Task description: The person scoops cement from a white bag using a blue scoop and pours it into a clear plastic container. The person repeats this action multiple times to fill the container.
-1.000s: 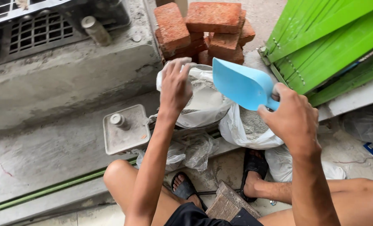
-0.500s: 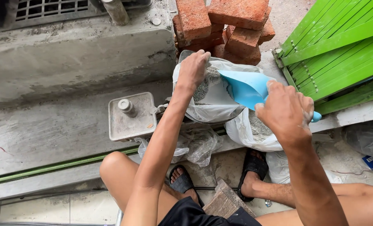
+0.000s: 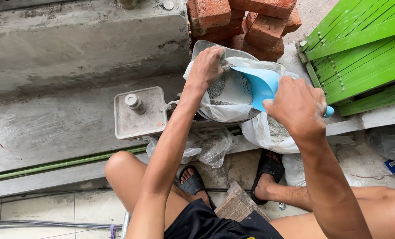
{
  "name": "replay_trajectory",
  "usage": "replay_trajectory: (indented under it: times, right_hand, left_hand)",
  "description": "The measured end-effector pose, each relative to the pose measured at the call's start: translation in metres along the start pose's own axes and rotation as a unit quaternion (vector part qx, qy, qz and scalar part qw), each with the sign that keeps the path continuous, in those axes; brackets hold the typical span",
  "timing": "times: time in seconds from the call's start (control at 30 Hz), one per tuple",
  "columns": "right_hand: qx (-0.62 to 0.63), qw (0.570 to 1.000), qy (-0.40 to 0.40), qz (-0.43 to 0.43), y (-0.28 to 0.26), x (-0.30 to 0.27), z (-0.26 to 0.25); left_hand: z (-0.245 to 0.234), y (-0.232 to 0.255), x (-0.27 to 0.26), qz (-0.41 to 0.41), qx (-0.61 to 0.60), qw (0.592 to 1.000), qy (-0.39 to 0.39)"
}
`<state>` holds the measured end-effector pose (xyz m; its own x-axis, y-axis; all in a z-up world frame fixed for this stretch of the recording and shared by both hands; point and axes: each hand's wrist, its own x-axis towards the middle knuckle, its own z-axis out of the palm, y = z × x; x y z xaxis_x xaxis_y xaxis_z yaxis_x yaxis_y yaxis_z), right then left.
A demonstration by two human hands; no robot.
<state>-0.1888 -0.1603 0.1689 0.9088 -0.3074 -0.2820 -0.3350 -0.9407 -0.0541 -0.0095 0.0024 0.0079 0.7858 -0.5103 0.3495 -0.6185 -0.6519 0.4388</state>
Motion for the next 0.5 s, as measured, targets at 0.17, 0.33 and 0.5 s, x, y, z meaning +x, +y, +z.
replay_trajectory:
  times: [0.17, 0.33, 0.5]
  right_hand:
    - [0.003, 1.0, 0.019, 0.01, -0.001, 0.009, 0.008]
    - [0.021, 0.999, 0.032, -0.006, 0.005, 0.017, 0.013]
    - [0.042, 0.999, 0.012, 0.002, 0.003, 0.022, 0.018]
  left_hand:
    - [-0.022, 0.009, 0.0, -0.016, -0.029, 0.999, 0.001]
    - [-0.034, 0.013, 0.0, -0.045, 0.048, 0.998, 0.019]
    - [-0.036, 0.009, -0.018, -0.139, 0.097, 0.985, 0.009]
